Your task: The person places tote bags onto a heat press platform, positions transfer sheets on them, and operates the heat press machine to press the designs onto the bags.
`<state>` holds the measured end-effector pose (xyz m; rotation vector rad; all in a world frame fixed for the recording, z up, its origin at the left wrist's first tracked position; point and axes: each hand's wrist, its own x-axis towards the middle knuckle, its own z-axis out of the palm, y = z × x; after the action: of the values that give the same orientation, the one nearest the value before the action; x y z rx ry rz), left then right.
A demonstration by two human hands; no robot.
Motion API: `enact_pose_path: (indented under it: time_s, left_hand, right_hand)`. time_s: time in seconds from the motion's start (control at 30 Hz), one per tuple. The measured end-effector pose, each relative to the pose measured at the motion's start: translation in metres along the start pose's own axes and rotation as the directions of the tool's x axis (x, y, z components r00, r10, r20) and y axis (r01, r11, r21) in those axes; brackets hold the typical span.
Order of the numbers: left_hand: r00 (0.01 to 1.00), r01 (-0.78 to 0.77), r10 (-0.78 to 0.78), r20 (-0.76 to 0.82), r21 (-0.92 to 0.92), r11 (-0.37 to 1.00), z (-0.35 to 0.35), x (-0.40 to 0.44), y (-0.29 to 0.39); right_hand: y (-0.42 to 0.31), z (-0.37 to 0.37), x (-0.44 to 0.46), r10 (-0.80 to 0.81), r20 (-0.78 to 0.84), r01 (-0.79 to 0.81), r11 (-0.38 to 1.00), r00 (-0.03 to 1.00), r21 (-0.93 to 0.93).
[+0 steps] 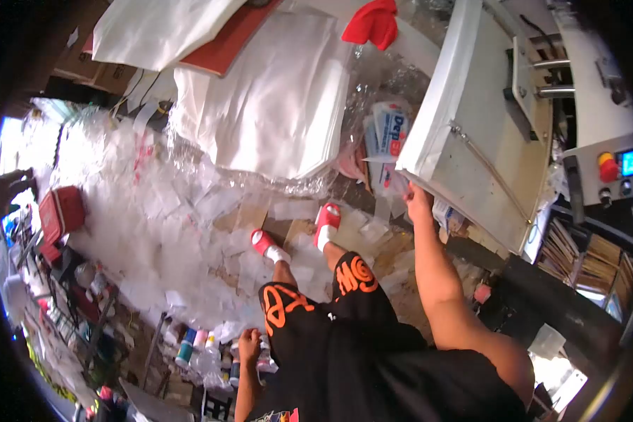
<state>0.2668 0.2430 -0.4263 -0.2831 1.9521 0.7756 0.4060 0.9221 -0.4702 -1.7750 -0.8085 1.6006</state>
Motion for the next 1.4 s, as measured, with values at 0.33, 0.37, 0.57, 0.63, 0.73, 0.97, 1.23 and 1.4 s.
enact_pose_path:
  time_s: [0.33,0.37,0.57,0.63,0.73,0.97,1.23,1.4]
  left_hand:
    - [0.993,0.053,-0.064,0.094,0.119,0.992,0.042,-0.012,-0.002]
    - [0.994,0.076,-0.083,0.068,0.097,0.992,0.039,-0.014,0.002]
    - [0.99,0.142,-0.141,0.033,-0.054,0.988,-0.004,-0.014,-0.022]
    - [0.981,0.189,-0.187,0.045,-0.042,0.981,-0.016,-0.014,-0.032]
    - [0.973,0.229,-0.223,0.066,-0.092,0.969,-0.026,-0.009,-0.066]
    - [0.942,0.328,-0.325,0.086,-0.026,0.944,-0.029,-0.017,-0.105]
    - [0.959,0.277,-0.275,0.071,-0.024,0.961,-0.026,-0.014,-0.097]
    - [0.962,0.271,-0.269,0.052,-0.031,0.962,-0.021,-0.015,-0.087]
  right_hand:
    - [0.031,0.008,0.104,-0.002,0.106,0.019,0.988,0.994,-0.155]
    - [0.023,0.019,0.078,-0.075,0.098,0.084,0.992,0.992,-0.093]
    - [-0.005,0.04,0.058,-0.074,-0.033,0.065,0.974,0.997,-0.219]
    - [-0.006,0.034,0.07,-0.112,-0.112,0.085,0.972,0.987,-0.221]
    - [-0.026,0.048,0.055,-0.177,-0.245,0.132,0.973,0.953,-0.188]
    - [-0.02,-0.03,0.166,-0.228,-0.315,0.192,0.971,0.921,-0.14]
    - [-0.026,0.021,0.069,-0.595,-0.264,0.286,0.669,0.759,-0.685]
    - [-0.018,-0.035,0.125,-0.559,-0.103,0.193,0.446,0.823,-0.874]
